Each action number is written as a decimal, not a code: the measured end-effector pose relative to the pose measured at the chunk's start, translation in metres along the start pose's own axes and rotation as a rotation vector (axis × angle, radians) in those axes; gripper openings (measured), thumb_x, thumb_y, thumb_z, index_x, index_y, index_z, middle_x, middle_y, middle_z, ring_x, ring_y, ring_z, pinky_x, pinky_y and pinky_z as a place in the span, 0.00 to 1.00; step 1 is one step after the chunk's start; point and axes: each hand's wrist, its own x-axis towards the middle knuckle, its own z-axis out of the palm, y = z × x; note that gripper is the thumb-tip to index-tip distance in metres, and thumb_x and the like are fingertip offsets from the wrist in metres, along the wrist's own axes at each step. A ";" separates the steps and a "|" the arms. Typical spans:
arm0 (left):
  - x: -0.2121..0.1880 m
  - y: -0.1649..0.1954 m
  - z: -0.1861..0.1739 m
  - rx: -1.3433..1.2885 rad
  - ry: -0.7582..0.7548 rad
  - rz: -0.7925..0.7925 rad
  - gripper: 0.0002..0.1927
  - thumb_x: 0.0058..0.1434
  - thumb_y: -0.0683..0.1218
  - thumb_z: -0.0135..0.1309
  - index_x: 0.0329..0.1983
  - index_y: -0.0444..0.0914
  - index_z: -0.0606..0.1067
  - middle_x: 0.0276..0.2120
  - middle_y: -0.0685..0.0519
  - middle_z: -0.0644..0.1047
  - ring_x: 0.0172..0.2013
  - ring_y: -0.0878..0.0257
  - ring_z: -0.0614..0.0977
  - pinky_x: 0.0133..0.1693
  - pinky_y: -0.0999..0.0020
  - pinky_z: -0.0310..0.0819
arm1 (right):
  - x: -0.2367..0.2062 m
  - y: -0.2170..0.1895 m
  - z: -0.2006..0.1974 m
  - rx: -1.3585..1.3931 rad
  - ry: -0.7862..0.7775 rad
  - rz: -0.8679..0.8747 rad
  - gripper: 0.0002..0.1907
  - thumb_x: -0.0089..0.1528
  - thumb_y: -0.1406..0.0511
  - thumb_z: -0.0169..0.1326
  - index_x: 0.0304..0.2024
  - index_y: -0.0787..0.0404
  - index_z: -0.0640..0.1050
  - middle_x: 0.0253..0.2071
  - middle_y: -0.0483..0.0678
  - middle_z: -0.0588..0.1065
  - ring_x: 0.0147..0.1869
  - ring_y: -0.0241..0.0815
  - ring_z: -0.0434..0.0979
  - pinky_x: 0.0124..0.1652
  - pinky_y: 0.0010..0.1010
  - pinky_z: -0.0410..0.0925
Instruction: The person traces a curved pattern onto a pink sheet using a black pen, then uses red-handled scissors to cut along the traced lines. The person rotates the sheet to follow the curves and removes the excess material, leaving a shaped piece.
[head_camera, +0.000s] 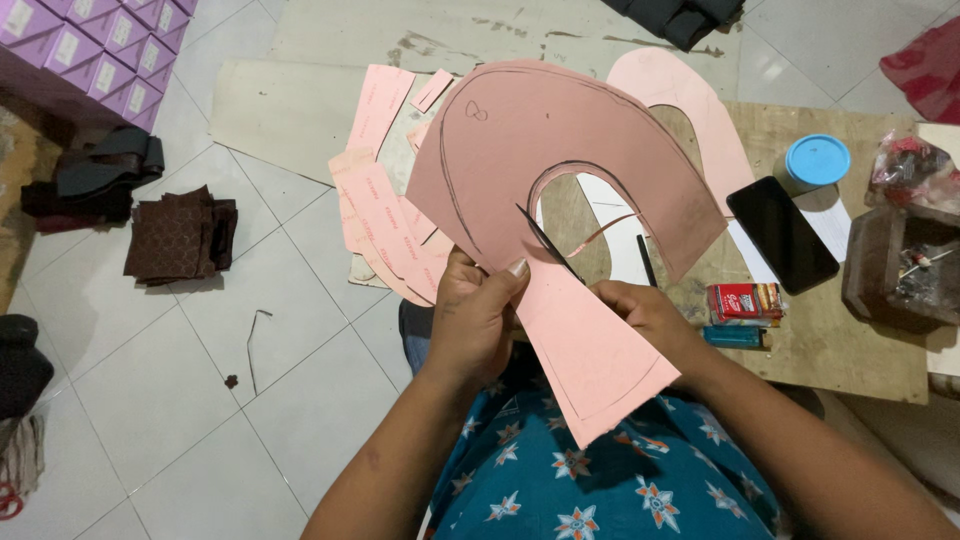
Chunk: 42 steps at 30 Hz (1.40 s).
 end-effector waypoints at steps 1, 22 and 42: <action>0.000 0.000 0.000 -0.009 -0.001 -0.006 0.18 0.66 0.35 0.48 0.58 0.33 0.63 0.50 0.43 0.76 0.49 0.60 0.81 0.52 0.62 0.79 | 0.000 0.001 0.000 0.027 -0.002 -0.002 0.20 0.57 0.59 0.61 0.50 0.62 0.81 0.38 0.47 0.84 0.38 0.34 0.83 0.39 0.27 0.76; 0.000 0.016 0.001 0.246 0.031 -0.039 0.18 0.63 0.40 0.53 0.55 0.30 0.67 0.41 0.43 0.79 0.34 0.62 0.83 0.33 0.68 0.80 | 0.013 0.016 0.008 0.368 -0.047 0.321 0.24 0.66 0.50 0.41 0.52 0.57 0.78 0.41 0.50 0.81 0.42 0.37 0.83 0.36 0.27 0.76; 0.002 0.003 -0.004 0.082 0.017 -0.049 0.15 0.64 0.37 0.52 0.54 0.32 0.66 0.44 0.44 0.79 0.39 0.62 0.83 0.41 0.65 0.82 | 0.008 0.019 0.004 0.037 0.007 0.207 0.13 0.59 0.60 0.58 0.42 0.60 0.80 0.32 0.48 0.82 0.32 0.37 0.83 0.30 0.27 0.75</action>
